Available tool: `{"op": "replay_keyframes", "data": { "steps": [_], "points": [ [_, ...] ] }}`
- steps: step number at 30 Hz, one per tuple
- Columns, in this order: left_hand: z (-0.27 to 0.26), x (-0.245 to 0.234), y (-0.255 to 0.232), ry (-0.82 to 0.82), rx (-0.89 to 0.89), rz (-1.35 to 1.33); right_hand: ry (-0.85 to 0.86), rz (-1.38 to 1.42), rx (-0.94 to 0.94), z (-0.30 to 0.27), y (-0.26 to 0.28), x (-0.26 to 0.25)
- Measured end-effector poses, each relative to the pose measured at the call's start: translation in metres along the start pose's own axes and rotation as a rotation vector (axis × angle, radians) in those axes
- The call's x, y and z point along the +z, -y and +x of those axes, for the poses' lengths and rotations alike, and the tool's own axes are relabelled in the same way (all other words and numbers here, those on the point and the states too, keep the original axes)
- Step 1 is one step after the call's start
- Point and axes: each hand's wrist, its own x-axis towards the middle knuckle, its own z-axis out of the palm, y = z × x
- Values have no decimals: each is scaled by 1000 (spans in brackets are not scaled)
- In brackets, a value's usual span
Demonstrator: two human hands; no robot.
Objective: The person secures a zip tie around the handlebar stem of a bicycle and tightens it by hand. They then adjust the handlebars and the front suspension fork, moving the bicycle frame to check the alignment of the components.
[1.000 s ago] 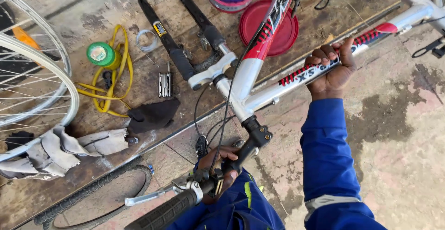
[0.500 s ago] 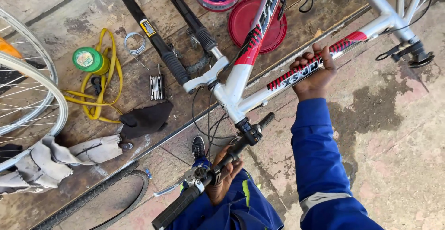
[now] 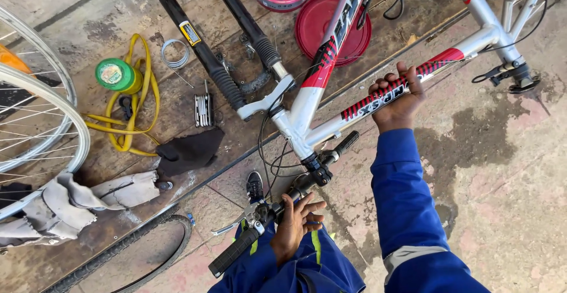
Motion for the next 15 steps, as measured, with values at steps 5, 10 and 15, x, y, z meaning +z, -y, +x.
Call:
{"op": "replay_keyframes", "data": {
  "steps": [5,10,15],
  "points": [
    [-4,7,-10,-21,-18,-7,-43,-29,-11,-3,-3,-4],
    [-2,16,-28,38,115,94,-101,18,40,3,-10,-23],
    [22,1,-18,-42,215,141,-66,2,22,9,-20,-33]
  ]
}}
